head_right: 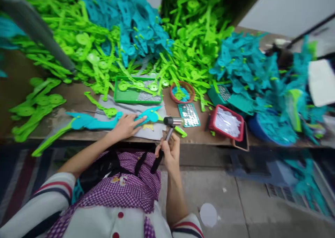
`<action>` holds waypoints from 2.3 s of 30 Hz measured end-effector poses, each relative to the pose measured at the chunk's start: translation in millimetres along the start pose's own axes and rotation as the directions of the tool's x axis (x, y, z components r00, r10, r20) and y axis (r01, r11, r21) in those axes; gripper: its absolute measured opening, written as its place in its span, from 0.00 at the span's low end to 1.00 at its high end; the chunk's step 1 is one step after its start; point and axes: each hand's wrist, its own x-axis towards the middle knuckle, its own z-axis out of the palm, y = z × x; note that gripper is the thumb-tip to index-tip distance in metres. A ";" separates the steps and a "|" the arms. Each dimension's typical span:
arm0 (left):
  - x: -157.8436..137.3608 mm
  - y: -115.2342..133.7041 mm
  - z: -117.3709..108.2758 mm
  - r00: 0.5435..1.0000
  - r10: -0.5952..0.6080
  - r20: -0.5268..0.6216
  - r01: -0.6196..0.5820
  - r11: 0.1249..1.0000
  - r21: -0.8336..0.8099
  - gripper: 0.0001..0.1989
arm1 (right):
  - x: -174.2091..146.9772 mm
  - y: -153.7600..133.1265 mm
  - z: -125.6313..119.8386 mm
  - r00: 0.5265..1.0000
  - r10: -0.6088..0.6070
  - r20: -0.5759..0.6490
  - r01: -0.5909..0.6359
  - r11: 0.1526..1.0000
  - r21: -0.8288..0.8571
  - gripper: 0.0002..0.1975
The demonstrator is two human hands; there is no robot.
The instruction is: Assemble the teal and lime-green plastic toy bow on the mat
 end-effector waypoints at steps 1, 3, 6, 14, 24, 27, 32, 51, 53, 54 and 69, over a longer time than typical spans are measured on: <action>-0.6 0.0 -2.9 1.000 0.009 -0.021 -0.009 1.000 -0.015 0.25 | 2.4 -0.2 11.9 0.998 0.002 0.067 -0.004 1.000 0.027 0.22; -16.1 -5.5 -7.9 0.995 0.004 -0.095 -0.009 0.999 -0.052 0.25 | 5.4 1.6 32.1 0.982 0.044 0.182 -0.041 0.999 -0.020 0.21; -81.5 -25.3 -7.0 0.933 -0.166 -0.319 0.125 0.981 -0.147 0.21 | 3.5 6.1 52.3 0.957 0.081 0.280 -0.006 0.966 -0.259 0.19; -262.6 -113.9 39.2 -0.121 -0.918 -0.379 0.603 0.235 -0.762 0.30 | -3.0 6.3 150.3 0.597 0.037 0.801 0.634 0.589 -0.501 0.24; -240.5 -121.5 48.1 -0.128 -0.992 -0.016 0.059 0.009 -0.998 0.19 | 9.9 -5.1 200.7 0.603 0.196 0.773 0.777 0.073 -0.625 0.31; -242.4 -124.0 51.2 -0.113 -0.993 -0.014 0.018 0.012 -1.000 0.19 | 10.0 -11.1 207.2 0.581 0.151 0.800 0.788 0.141 -0.599 0.28; -243.9 -126.6 57.2 -0.127 -0.992 -0.001 0.007 0.000 -1.000 0.20 | 0.0 -12.7 241.3 0.555 0.117 0.824 0.798 0.205 -0.567 0.26; -256.1 -119.3 63.4 -0.057 -0.984 -0.167 0.039 0.165 -0.985 0.26 | 35.5 -43.1 291.3 0.476 0.111 0.872 0.871 0.076 -0.485 0.26; -261.9 -113.8 58.0 -0.085 -0.963 -0.255 0.086 0.248 -0.965 0.26 | 58.3 -48.8 304.8 0.535 0.103 0.838 0.841 0.032 -0.541 0.27; -265.2 -111.1 53.0 -0.102 -0.950 -0.296 0.135 0.282 -0.950 0.24 | 67.8 -49.8 311.3 0.549 0.130 0.825 0.832 0.006 -0.555 0.27; -220.8 -134.1 -52.1 -0.402 -0.819 -0.410 0.012 0.443 -0.896 0.15 | 46.9 -76.9 160.7 0.526 -0.481 0.701 0.851 0.295 -0.435 0.18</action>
